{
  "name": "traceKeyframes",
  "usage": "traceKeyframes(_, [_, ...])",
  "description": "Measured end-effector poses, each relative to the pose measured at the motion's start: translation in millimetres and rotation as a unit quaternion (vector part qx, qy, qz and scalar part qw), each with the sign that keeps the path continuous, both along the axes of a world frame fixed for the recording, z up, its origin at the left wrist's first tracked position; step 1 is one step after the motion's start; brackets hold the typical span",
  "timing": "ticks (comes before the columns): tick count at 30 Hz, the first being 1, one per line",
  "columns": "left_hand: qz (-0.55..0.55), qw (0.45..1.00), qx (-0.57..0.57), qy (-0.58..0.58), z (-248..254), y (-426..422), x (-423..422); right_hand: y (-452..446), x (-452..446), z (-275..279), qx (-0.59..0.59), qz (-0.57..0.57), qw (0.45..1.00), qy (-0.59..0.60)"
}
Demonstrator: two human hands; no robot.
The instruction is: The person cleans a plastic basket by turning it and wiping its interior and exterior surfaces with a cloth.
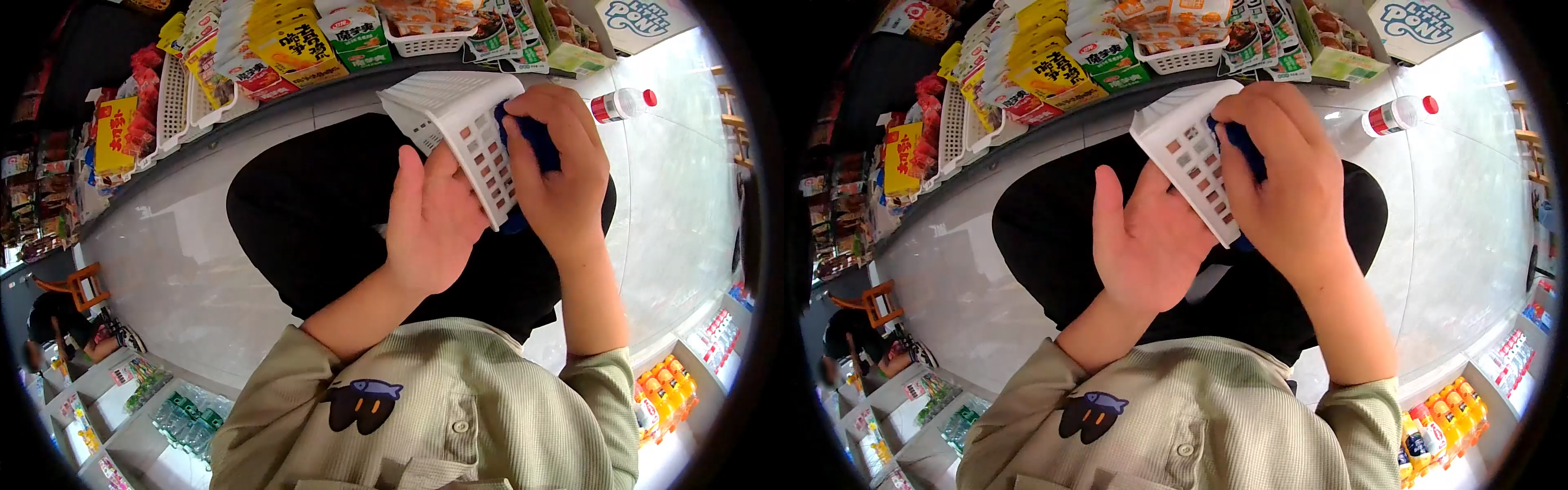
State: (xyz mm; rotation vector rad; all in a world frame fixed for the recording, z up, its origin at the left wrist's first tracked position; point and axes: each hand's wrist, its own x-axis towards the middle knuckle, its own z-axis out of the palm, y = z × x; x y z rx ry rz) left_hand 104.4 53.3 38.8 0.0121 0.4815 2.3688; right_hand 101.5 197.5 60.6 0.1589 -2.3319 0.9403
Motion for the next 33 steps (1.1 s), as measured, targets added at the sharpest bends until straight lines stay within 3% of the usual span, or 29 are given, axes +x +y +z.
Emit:
traceKeyframes(3, [0.003,1.000,-0.016,-0.001,-1.4,2.5,0.6,-8.5,8.7,-7.0,0.011,0.036,0.999,0.004])
traceKeyframes(5, [0.019,0.995,-0.098,-0.015,-3.8,3.2,2.8,-25.2,23.1,-4.1,-0.030,0.104,0.993,-0.044])
traceKeyframes(8, [0.001,0.997,-0.079,-0.012,-11.7,-0.2,4.4,-25.6,26.4,-5.1,-0.049,0.142,0.987,-0.061])
traceKeyframes(9, [-0.010,0.988,-0.150,-0.019,-6.0,0.9,5.0,-20.4,24.4,-3.5,-0.022,0.104,0.992,-0.066])
traceKeyframes(11, [-0.012,0.991,-0.126,-0.032,-4.1,4.5,6.8,-3.6,15.2,-8.6,0.063,0.001,0.998,-0.021])
traceKeyframes(14, [-0.021,0.994,-0.107,-0.028,-0.9,5.2,11.2,13.1,5.7,-6.2,0.023,-0.078,0.997,-0.007])
traceKeyframes(16, [-0.019,0.992,-0.121,0.010,-6.3,7.3,16.3,4.0,13.0,-5.6,0.046,-0.054,0.997,0.006])
traceKeyframes(17, [-0.021,0.994,-0.112,-0.001,-9.6,6.6,17.2,-5.7,21.9,0.7,0.029,-0.042,0.998,-0.042])
traceKeyframes(18, [-0.023,0.993,-0.112,-0.003,-15.1,3.9,18.3,-8.5,27.4,-6.9,0.090,0.015,0.996,-0.004])
traceKeyframes(20, [-0.041,0.996,-0.075,0.026,-24.5,-1.8,20.3,-33.4,39.0,-12.9,-0.004,0.076,0.997,-0.014])
traceKeyframes(21, [-0.049,0.990,-0.132,0.015,-20.9,-1.2,21.5,-29.7,38.6,-12.6,-0.003,0.076,0.997,-0.013])
traceKeyframes(23, [-0.046,0.990,-0.133,0.012,-20.6,2.6,24.8,-13.9,37.6,-9.8,0.006,0.067,0.996,-0.058])
traceKeyframes(26, [-0.061,0.989,-0.131,0.016,-25.7,-4.2,31.5,8.5,29.5,-2.4,0.035,-0.036,0.998,-0.022])
traceKeyframes(30, [-0.139,0.975,-0.170,0.030,-45.9,-23.7,48.1,28.8,29.8,-1.9,-0.023,-0.096,0.988,-0.121])
traceKeyframes(32, [-0.102,0.989,-0.106,0.007,-57.5,-33.7,51.9,28.1,36.6,-3.7,-0.109,-0.088,0.939,-0.314])
traceKeyframes(33, [-0.078,0.992,-0.066,-0.078,-50.7,-36.2,47.9,26.9,40.4,-10.1,-0.087,-0.060,0.945,-0.309])
